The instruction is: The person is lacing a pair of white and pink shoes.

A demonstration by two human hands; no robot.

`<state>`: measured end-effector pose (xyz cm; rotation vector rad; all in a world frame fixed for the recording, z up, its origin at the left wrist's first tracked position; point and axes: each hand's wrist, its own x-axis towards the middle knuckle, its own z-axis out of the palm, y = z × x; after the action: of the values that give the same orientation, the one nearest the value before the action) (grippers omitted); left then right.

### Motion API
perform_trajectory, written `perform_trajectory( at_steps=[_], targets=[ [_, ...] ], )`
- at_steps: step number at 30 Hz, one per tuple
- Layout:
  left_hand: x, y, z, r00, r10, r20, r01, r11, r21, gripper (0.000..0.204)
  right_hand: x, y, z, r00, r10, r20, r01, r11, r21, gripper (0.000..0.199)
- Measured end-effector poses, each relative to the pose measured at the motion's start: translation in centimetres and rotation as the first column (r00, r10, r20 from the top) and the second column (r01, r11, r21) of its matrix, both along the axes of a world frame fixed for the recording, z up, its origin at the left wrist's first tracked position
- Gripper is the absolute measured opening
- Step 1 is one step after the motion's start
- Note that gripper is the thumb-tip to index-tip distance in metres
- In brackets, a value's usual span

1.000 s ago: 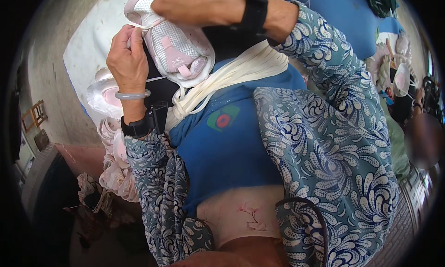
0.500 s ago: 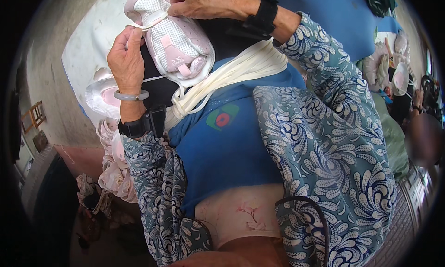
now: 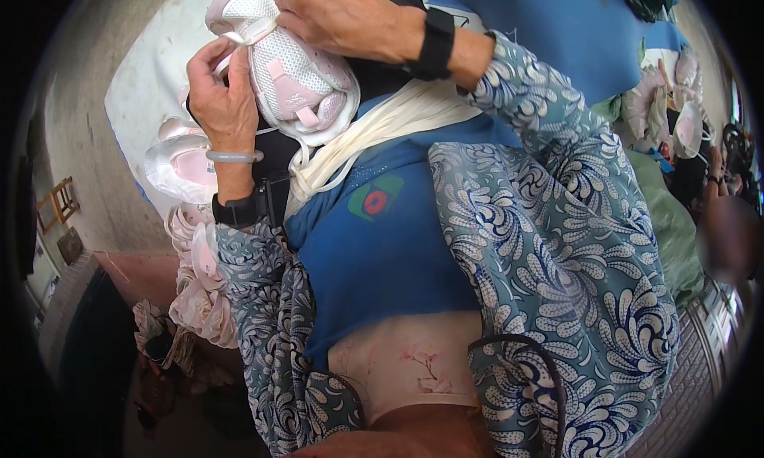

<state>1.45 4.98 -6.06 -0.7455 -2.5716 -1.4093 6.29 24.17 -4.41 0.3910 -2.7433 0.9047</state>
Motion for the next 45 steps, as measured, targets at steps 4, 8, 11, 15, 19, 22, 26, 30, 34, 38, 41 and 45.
perform_trajectory(
  at_steps=[4, 8, 11, 15, 19, 22, 26, 30, 34, 38, 41, 45],
  targets=[
    [1.5, -0.6, 0.6, 0.977, -0.167, -0.129, 0.152, 0.981, -0.123, 0.031, 2.3, -0.8, 2.0, 0.995, -0.060, 0.075, 0.060, 0.998, -0.006, 0.023],
    [2.7, 0.4, -1.2, 0.982, -0.154, -0.110, 0.143, 0.984, -0.103, 0.044, 2.7, -1.5, 0.8, 0.993, -0.086, 0.083, 0.080, 0.994, 0.078, 0.024],
    [3.3, 1.1, -2.5, 0.977, -0.085, -0.194, 0.063, 0.991, -0.118, 0.045, 2.1, -2.2, -1.0, 0.993, -0.115, 0.013, 0.112, 0.985, 0.134, 0.028],
    [3.7, 2.4, -3.7, 0.951, 0.001, -0.310, -0.050, 0.988, -0.149, 0.046, 1.7, -2.9, -2.4, 0.975, -0.222, 0.003, 0.220, 0.971, 0.095, 0.023],
    [4.2, 2.7, -4.8, 0.915, 0.098, -0.392, -0.168, 0.974, -0.149, 0.047, 1.5, -2.9, -1.0, 0.990, -0.120, 0.068, 0.114, 0.990, 0.082, 0.020],
    [4.1, 3.1, -5.0, 0.915, 0.113, -0.387, -0.174, 0.976, -0.128, 0.047, 1.7, -2.8, -0.7, 0.991, -0.126, 0.044, 0.122, 0.988, 0.090, 0.020],
    [3.4, 3.1, -4.7, 0.939, 0.101, -0.329, -0.120, 0.992, -0.039, 0.041, 1.5, -1.2, -2.3, 0.998, -0.001, -0.070, 0.017, 0.975, 0.221, 0.015],
    [2.8, 2.7, -3.2, 0.997, 0.029, -0.071, -0.015, 0.981, 0.195, 0.032, 1.5, -1.5, -2.3, 0.998, -0.065, 0.016, 0.060, 0.977, 0.205, 0.015],
    [2.4, 3.7, -2.9, 0.973, 0.012, -0.232, -0.020, 0.999, -0.034, 0.031, 0.3, -0.9, -2.3, 0.998, 0.051, -0.033, -0.043, 0.980, 0.195, 0.016],
    [2.6, 3.1, -2.5, 0.976, 0.114, -0.184, -0.095, 0.989, 0.112, 0.028, 0.9, -2.2, 2.3, 0.995, 0.045, 0.091, -0.047, 0.999, 0.022, 0.021],
    [2.4, 2.6, -1.8, 0.976, 0.171, -0.137, -0.143, 0.970, 0.195, 0.027, 0.8, -2.7, 3.4, 0.993, 0.113, 0.035, -0.114, 0.993, 0.024, 0.022],
    [2.8, 3.3, -2.2, 0.956, 0.162, -0.245, -0.125, 0.979, 0.160, 0.028, 1.1, -1.4, 0.7, 0.997, 0.075, -0.029, -0.078, 0.990, -0.121, 0.021]
  ],
)
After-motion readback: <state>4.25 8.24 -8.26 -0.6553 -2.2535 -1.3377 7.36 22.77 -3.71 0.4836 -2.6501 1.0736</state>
